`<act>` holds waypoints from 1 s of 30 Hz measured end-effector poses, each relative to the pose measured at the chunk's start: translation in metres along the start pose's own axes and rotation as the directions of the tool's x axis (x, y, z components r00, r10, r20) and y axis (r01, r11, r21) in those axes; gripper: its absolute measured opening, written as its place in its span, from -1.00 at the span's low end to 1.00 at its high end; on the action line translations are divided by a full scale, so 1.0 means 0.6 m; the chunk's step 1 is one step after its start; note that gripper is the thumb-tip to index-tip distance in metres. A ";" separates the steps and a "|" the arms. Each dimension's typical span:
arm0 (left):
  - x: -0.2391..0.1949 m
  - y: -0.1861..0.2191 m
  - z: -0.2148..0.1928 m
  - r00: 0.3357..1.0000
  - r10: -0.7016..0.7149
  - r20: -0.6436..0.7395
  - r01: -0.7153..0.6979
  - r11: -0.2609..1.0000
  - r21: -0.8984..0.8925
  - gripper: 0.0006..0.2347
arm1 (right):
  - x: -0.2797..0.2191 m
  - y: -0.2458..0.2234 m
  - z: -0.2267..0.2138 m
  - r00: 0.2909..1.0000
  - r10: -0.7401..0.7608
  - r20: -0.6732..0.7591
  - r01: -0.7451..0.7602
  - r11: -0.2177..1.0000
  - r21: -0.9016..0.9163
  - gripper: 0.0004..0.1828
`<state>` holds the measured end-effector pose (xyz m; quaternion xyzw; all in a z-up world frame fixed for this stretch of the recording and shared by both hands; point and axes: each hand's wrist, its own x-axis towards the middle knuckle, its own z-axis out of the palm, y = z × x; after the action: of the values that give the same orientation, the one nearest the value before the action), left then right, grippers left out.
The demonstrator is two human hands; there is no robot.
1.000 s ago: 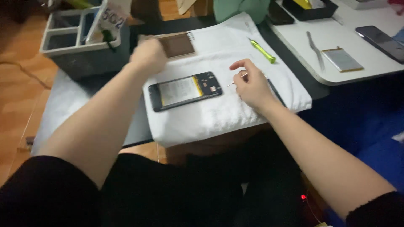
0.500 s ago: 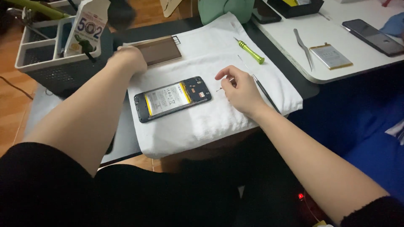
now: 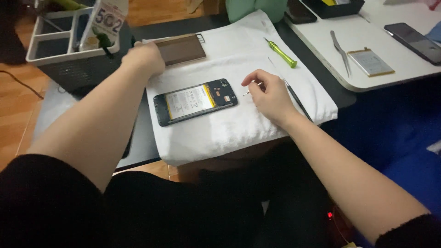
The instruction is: Disassembling a smartphone to access and replace internal components like the battery and connectors using precision tools.
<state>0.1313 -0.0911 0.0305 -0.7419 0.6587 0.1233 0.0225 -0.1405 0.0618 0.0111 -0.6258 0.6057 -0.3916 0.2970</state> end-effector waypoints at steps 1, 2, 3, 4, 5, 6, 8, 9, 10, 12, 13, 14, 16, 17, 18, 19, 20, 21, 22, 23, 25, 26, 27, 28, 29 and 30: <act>0.000 -0.001 0.005 1.000 -0.007 -0.003 0.007 1.000 -0.003 -0.59 | -0.002 -0.007 -0.002 1.000 -0.006 0.006 0.006 1.000 0.000 -0.77; 0.000 -0.004 0.013 0.995 0.024 -0.101 -0.029 0.998 -0.053 -0.57 | -0.006 -0.012 -0.002 1.000 0.007 -0.005 -0.007 1.000 0.003 -0.78; -0.001 -0.007 0.021 0.979 0.048 -0.199 -0.069 0.993 -0.098 -0.55 | -0.009 -0.017 -0.001 1.000 0.020 -0.015 -0.020 1.000 0.006 -0.78; -0.015 -0.003 0.024 0.980 0.036 -0.198 -0.057 0.993 -0.100 -0.55 | -0.011 -0.017 -0.002 1.000 0.018 -0.004 -0.018 1.000 0.008 -0.78; -0.029 0.002 0.028 0.961 0.079 -0.266 -0.123 0.981 -0.151 -0.63 | -0.012 -0.017 -0.002 0.999 0.033 -0.001 -0.033 0.997 0.075 -0.80; -0.042 0.007 0.029 0.934 0.116 -0.339 -0.191 0.961 -0.198 -0.69 | -0.012 -0.018 -0.004 0.999 0.045 0.002 -0.044 0.989 0.140 -0.76; -0.081 0.019 0.041 0.917 0.186 -0.354 -0.276 0.934 -0.225 -0.76 | -0.007 -0.019 0.000 0.998 0.060 0.015 -0.062 0.983 0.174 -0.75; -0.100 0.029 0.047 0.890 0.265 -0.370 -0.370 0.896 -0.247 -0.79 | -0.005 -0.017 -0.001 0.996 0.083 0.019 -0.085 0.975 0.207 -0.73; -0.104 0.028 0.066 0.893 0.261 -0.367 -0.365 0.897 -0.250 -0.79 | 0.005 0.001 0.003 0.996 0.084 0.025 -0.087 0.975 0.206 -0.73; -0.112 0.026 0.106 0.760 0.443 -0.475 -0.561 0.817 -0.135 -0.86 | 0.025 0.040 0.010 1.000 0.018 0.001 -0.018 0.957 0.289 -0.81; -0.127 0.024 0.113 0.764 0.442 -0.471 -0.558 0.818 -0.138 -0.86 | 0.019 0.024 0.009 1.000 0.021 0.005 -0.022 0.957 0.289 -0.81; -0.139 0.025 0.115 0.801 0.428 -0.419 -0.532 0.830 -0.168 -0.77 | 0.016 0.006 0.006 0.996 0.083 0.031 -0.088 0.956 0.280 -0.86; -0.183 0.025 0.099 0.835 0.411 -0.365 -0.501 0.843 -0.197 -0.66 | 0.015 -0.014 0.002 0.988 0.143 0.060 -0.154 0.950 0.271 -0.85; -0.214 0.023 0.081 0.856 0.440 -0.272 -0.501 0.837 -0.220 -0.50 | 0.018 -0.016 0.002 0.990 0.124 0.066 -0.136 0.964 0.229 -0.84; -0.245 0.022 0.063 0.867 0.465 -0.178 -0.497 0.833 -0.245 -0.34 | 0.021 -0.018 0.002 0.992 0.105 0.074 -0.117 0.976 0.185 -0.80; -0.253 0.015 0.064 0.870 0.460 -0.178 -0.492 0.835 -0.247 -0.34 | 0.024 -0.008 0.006 0.991 0.103 0.080 -0.116 0.976 0.184 -0.80; -0.259 0.011 0.060 0.859 0.488 -0.155 -0.512 0.815 -0.272 -0.26 | 0.030 0.000 0.006 0.997 0.014 0.076 -0.024 0.990 0.138 -0.82; -0.264 0.008 0.057 0.847 0.515 -0.131 -0.530 0.794 -0.298 -0.17 | 0.036 0.009 0.007 0.994 -0.075 0.076 0.068 0.993 0.092 -0.83; -0.252 0.006 0.068 0.848 0.514 -0.128 -0.527 0.795 -0.299 -0.17 | 0.043 0.016 0.003 0.994 -0.072 0.078 0.065 0.994 0.093 -0.83; -0.239 0.004 0.079 0.842 0.518 -0.148 -0.539 0.806 -0.244 -0.14 | 0.051 0.025 0.000 0.972 -0.228 0.059 0.233 0.968 -0.092 -0.84; -0.224 -0.002 0.099 0.838 0.521 -0.161 -0.544 0.816 -0.192 -0.10 | 0.051 0.031 0.003 0.925 -0.373 0.076 0.379 0.885 -0.272 -0.82; -0.219 -0.003 0.098 0.833 0.525 -0.173 -0.551 0.810 -0.198 -0.16 | 0.048 0.025 0.004 0.929 -0.354 0.110 0.364 0.820 -0.441 -0.75; -0.213 -0.004 0.097 0.829 0.529 -0.185 -0.558 0.804 -0.204 -0.21 | 0.045 0.018 0.005 0.934 -0.328 0.139 0.344 0.727 -0.595 -0.67; -0.214 -0.005 0.095 0.829 0.528 -0.185 -0.558 0.805 -0.203 -0.21 | 0.049 0.026 0.005 0.934 -0.329 0.139 0.345 0.727 -0.594 -0.67; -0.214 -0.006 0.094 0.816 0.544 -0.198 -0.576 0.794 -0.194 -0.23 | 0.053 0.035 0.006 0.943 -0.291 0.160 0.326 0.716 -0.618 -0.62; -0.214 -0.010 0.095 0.804 0.557 -0.209 -0.592 0.784 -0.187 -0.24 | 0.056 0.044 0.009 0.951 -0.251 0.182 0.309 0.703 -0.640 -0.56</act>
<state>0.1152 0.0458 0.0020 -0.5093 0.8331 0.1508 -0.1542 -0.1513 0.0256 -0.0097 -0.7899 0.5900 -0.1662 0.0176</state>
